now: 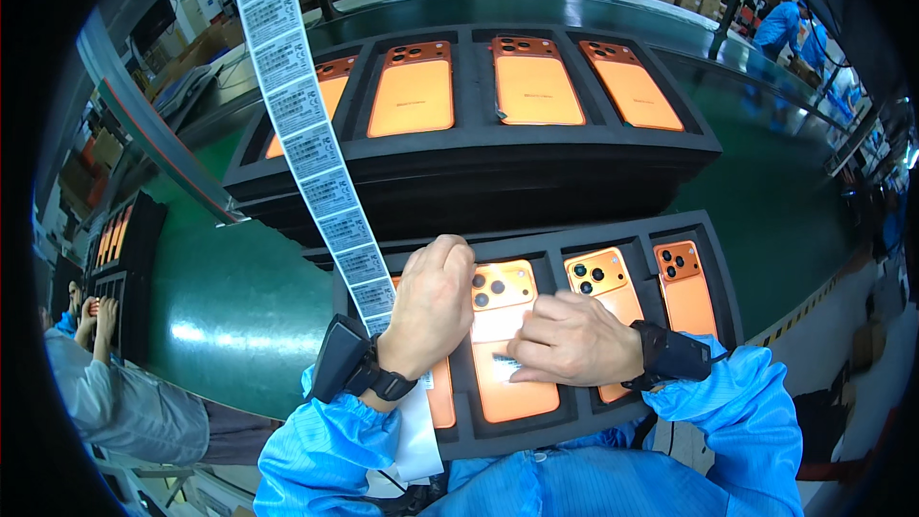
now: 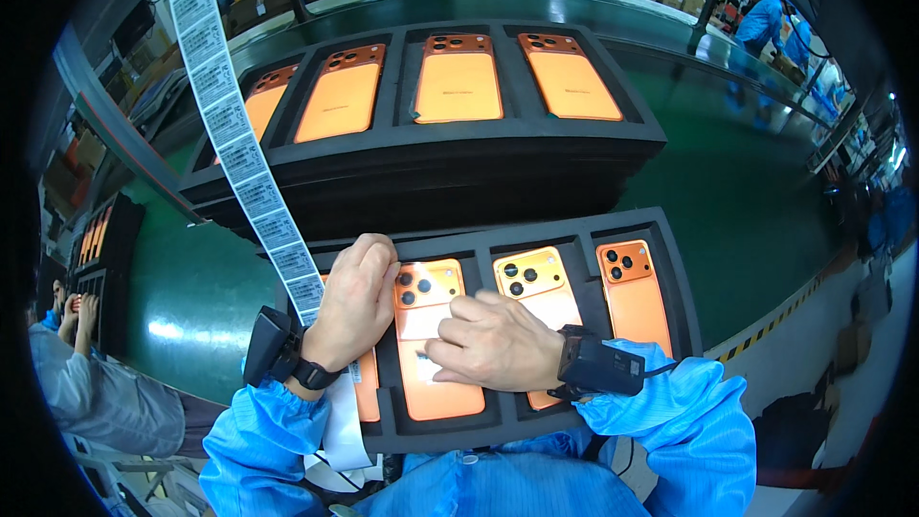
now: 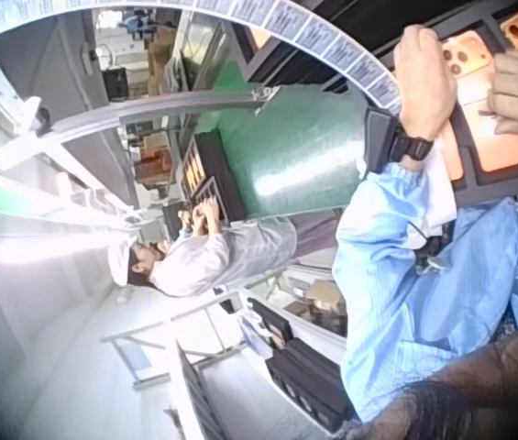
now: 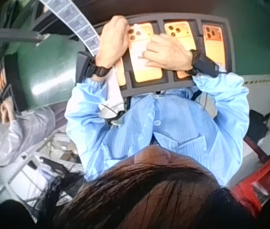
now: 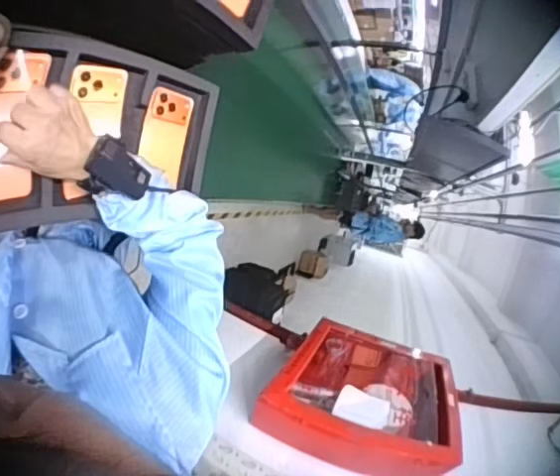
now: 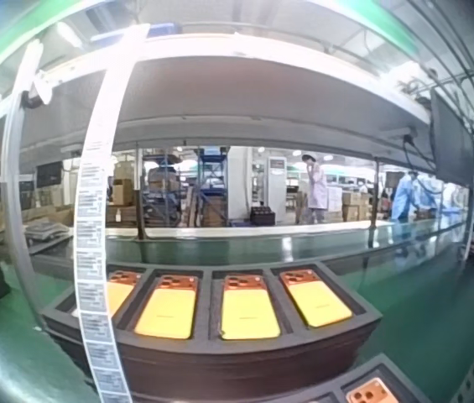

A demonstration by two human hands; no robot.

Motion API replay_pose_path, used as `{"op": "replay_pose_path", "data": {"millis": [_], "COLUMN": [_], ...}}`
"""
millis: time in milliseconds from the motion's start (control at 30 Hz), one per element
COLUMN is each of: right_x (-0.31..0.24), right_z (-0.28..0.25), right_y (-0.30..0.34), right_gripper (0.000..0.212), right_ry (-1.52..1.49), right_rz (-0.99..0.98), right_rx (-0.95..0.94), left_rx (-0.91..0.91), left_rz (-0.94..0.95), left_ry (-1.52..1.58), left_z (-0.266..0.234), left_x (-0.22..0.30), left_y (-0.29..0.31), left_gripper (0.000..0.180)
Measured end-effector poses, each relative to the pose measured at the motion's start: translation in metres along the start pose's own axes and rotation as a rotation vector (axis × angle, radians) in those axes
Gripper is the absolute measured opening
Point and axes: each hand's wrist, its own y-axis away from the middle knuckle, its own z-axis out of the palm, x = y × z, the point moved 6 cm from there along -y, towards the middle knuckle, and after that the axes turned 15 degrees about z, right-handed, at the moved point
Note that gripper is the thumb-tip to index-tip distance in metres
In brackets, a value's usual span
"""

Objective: The person is applying regulatory labels and protective films to the back of mobile phones on a factory assembly line.

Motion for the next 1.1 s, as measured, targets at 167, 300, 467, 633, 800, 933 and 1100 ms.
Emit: {"op": "replay_pose_path", "data": {"millis": [167, 300, 467, 633, 800, 933, 1100], "right_x": [0.005, 0.015, 0.024, -0.021, -0.049, -0.043, -0.073], "right_z": [-0.004, -0.002, -0.001, 0.009, 0.0, -0.01, -0.007], "right_y": [-0.027, -0.034, -0.029, -0.009, -0.012, -0.038, -0.034], "right_gripper": [0.058, 0.085, 0.098, 0.068, 0.034, 0.024, 0.038], "right_ry": [0.162, 0.163, 0.073, -0.177, -0.576, -0.474, -0.337], "right_rz": [0.012, 0.053, 0.103, -0.12, -0.051, -0.012, -0.043], "right_rx": [0.242, 0.337, 0.252, -0.114, -0.306, 0.276, 0.386], "left_rx": [-0.014, -0.011, 0.201, 0.364, -0.106, -0.038, 0.303], "left_rz": [0.003, -0.023, -0.006, -0.383, -0.535, -0.485, -0.532], "left_ry": [-0.011, 0.096, 0.121, 0.044, 0.057, -0.068, 0.381], "left_z": [-0.001, -0.005, -0.068, -0.112, -0.066, -0.069, -0.093], "left_x": [-0.002, -0.005, 0.012, -0.028, -0.029, -0.016, 0.018], "left_y": [0.004, 0.003, 0.013, 0.096, 0.113, 0.114, 0.107], "left_gripper": [0.013, 0.013, 0.032, 0.079, 0.085, 0.04, 0.014]}}
